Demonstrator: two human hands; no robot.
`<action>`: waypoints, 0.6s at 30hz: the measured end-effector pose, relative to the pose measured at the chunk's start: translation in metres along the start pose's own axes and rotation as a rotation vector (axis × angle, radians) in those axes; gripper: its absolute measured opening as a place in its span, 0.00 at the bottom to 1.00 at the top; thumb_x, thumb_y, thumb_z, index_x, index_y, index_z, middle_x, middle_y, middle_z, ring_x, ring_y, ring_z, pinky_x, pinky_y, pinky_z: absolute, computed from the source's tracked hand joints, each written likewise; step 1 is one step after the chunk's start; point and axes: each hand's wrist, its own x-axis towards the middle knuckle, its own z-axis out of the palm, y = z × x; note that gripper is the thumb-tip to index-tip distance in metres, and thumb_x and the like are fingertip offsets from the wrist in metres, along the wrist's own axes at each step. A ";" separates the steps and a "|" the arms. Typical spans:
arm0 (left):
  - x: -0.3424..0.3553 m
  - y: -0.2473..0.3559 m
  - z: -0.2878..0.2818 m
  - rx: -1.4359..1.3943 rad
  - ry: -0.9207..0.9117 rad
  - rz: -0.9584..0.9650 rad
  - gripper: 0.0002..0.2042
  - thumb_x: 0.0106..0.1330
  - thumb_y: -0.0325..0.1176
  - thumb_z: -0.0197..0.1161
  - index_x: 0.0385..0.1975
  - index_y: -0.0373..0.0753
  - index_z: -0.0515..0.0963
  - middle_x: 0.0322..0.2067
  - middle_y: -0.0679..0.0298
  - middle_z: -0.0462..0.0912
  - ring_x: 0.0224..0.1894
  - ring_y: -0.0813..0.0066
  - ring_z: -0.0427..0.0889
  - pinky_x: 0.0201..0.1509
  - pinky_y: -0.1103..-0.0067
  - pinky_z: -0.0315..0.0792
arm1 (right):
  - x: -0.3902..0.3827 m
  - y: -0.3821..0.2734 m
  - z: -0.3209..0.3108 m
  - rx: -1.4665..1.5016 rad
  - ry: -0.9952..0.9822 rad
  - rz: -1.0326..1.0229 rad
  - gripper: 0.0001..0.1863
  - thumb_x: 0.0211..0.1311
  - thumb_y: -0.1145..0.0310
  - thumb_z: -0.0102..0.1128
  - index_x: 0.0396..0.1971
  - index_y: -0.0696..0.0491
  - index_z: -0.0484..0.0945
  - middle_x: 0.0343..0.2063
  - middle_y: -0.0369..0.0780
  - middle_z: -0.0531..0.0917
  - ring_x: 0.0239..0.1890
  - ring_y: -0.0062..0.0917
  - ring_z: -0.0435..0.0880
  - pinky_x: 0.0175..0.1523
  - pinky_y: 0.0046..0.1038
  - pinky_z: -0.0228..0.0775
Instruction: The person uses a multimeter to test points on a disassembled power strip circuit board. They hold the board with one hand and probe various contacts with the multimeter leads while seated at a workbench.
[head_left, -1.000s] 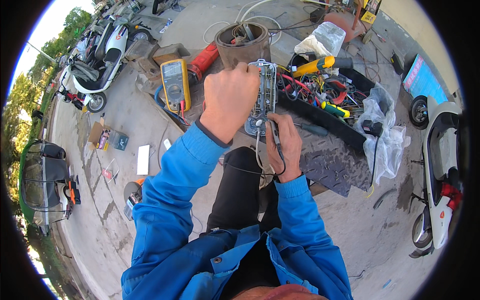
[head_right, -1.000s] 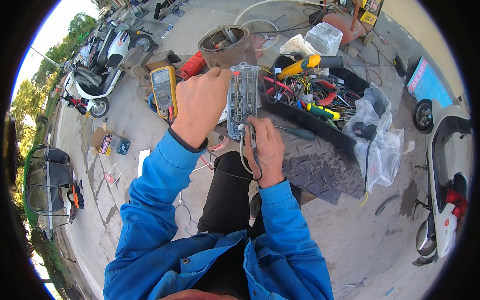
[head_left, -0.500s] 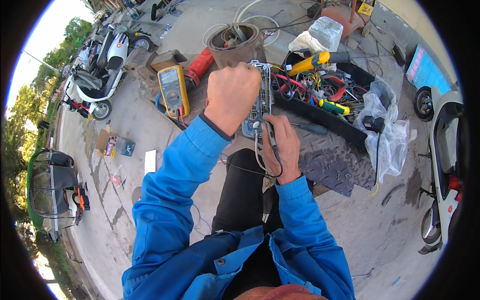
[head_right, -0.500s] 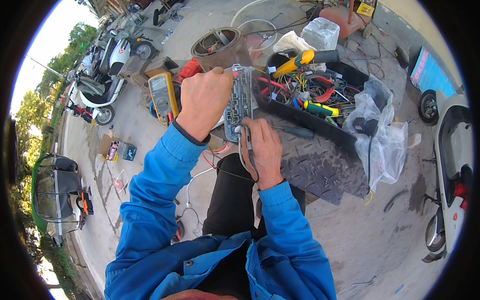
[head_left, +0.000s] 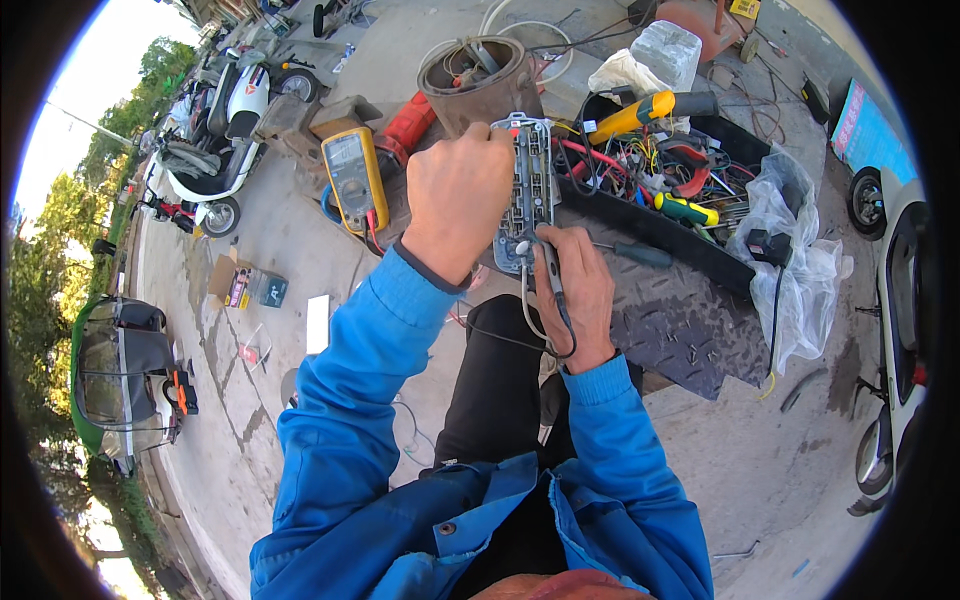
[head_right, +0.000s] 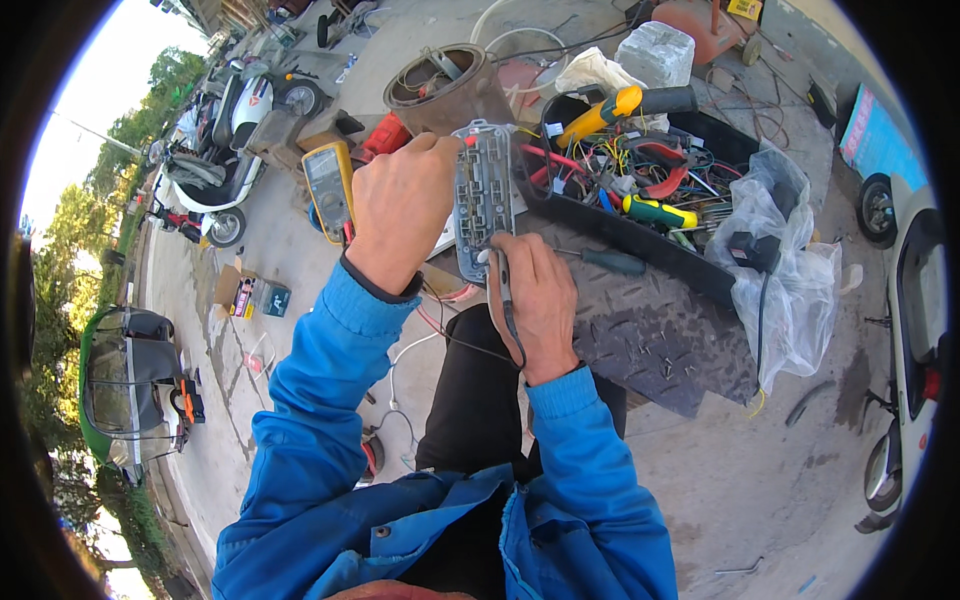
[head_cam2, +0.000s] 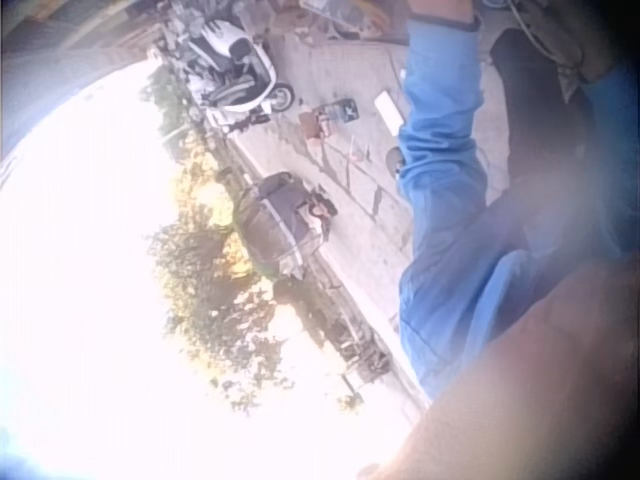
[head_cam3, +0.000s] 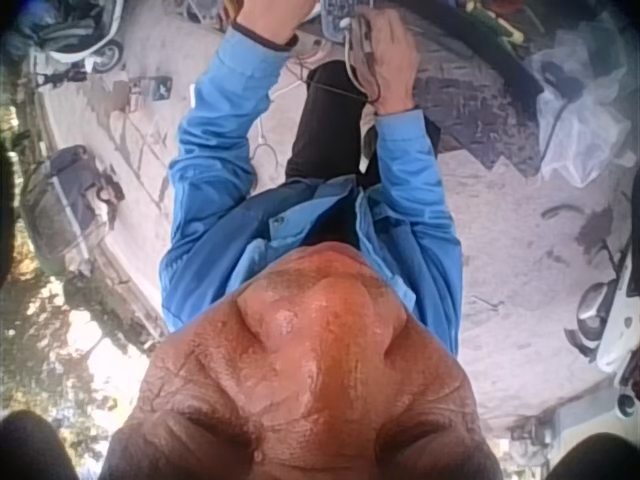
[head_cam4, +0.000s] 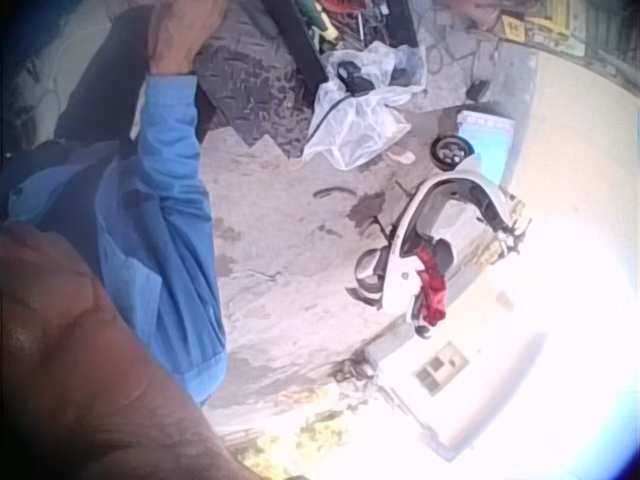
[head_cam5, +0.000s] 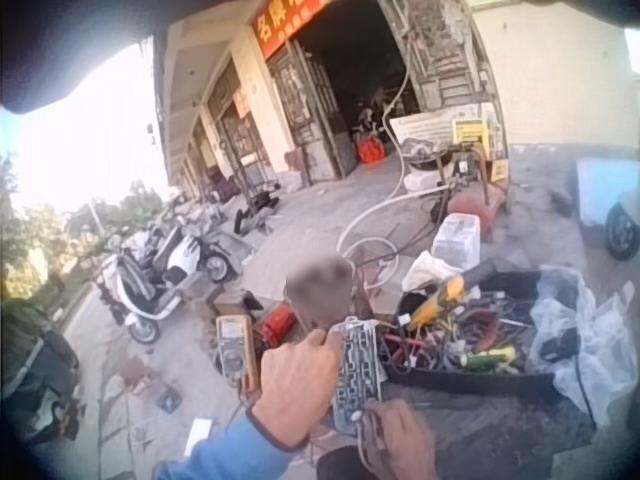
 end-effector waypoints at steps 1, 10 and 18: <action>0.001 0.000 0.001 -0.007 0.034 0.021 0.09 0.70 0.29 0.64 0.43 0.42 0.89 0.37 0.60 0.91 0.34 0.52 0.94 0.34 0.61 0.85 | 0.000 0.000 0.000 0.002 -0.002 0.003 0.14 0.74 0.78 0.69 0.56 0.55 0.84 0.45 0.47 0.85 0.47 0.50 0.88 0.51 0.44 0.80; -0.002 0.002 0.009 -0.034 0.038 -0.009 0.08 0.72 0.28 0.63 0.45 0.41 0.87 0.37 0.59 0.90 0.34 0.49 0.93 0.34 0.59 0.83 | 0.000 0.003 0.003 -0.023 0.034 -0.012 0.16 0.66 0.77 0.74 0.52 0.52 0.84 0.43 0.42 0.85 0.47 0.44 0.88 0.51 0.42 0.79; -0.012 0.005 0.005 -0.049 0.058 -0.044 0.08 0.72 0.27 0.63 0.46 0.41 0.86 0.37 0.59 0.89 0.33 0.49 0.92 0.35 0.59 0.84 | 0.001 0.001 0.002 -0.026 0.029 -0.007 0.16 0.67 0.77 0.74 0.52 0.52 0.84 0.43 0.42 0.85 0.46 0.43 0.88 0.51 0.42 0.79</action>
